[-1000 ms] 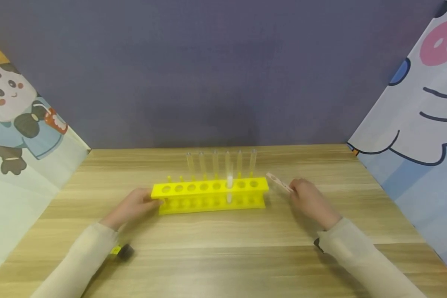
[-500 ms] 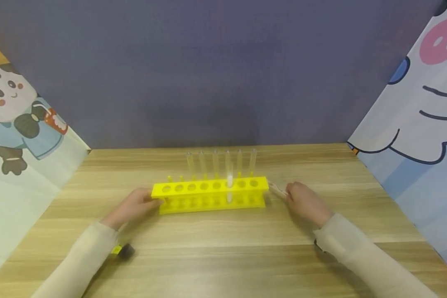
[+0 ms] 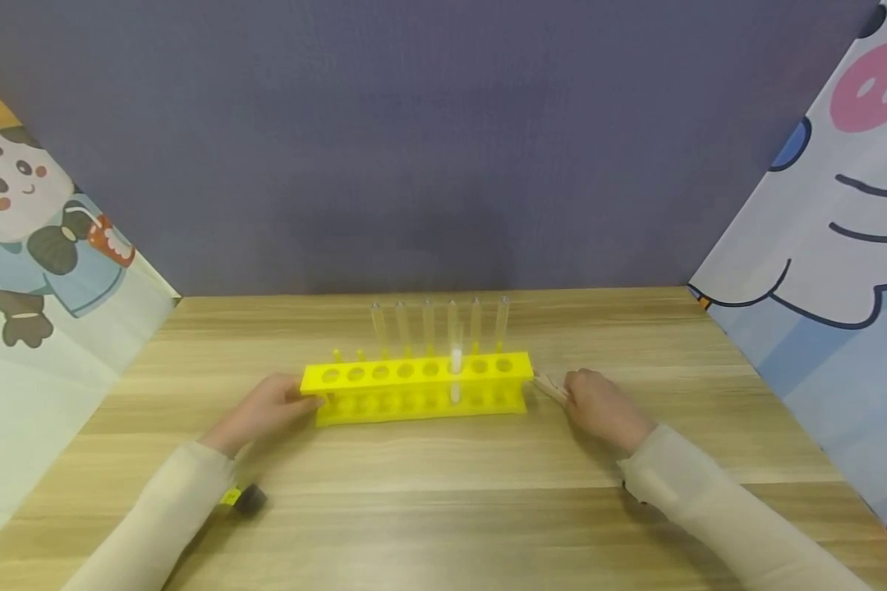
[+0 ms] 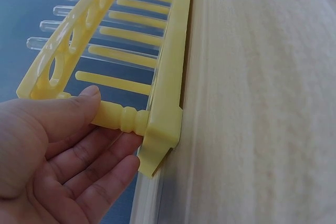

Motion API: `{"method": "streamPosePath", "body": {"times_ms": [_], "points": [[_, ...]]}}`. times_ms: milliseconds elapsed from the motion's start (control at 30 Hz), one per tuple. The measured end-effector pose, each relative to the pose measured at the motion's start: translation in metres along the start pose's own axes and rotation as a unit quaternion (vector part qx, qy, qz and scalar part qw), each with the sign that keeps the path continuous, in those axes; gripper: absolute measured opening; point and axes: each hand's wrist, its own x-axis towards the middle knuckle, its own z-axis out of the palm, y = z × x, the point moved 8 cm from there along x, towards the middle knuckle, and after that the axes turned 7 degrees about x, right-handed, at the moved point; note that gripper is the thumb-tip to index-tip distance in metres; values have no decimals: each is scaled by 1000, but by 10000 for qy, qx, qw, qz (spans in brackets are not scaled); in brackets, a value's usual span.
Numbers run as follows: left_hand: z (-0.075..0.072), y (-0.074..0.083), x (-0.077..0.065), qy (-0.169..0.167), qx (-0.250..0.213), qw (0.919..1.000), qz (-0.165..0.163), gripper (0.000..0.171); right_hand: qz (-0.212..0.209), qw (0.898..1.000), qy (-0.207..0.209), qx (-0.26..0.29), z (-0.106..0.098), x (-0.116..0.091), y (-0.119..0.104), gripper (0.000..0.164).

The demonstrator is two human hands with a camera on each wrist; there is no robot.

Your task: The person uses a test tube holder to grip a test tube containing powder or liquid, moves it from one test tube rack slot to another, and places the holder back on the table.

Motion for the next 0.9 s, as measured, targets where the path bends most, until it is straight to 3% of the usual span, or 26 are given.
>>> {"method": "streamPosePath", "body": {"times_ms": [900], "points": [[0, 0, -1, -19, 44, 9999, 106, 18, 248, 9991, -235, 270, 11, 0, -1, 18]]}}
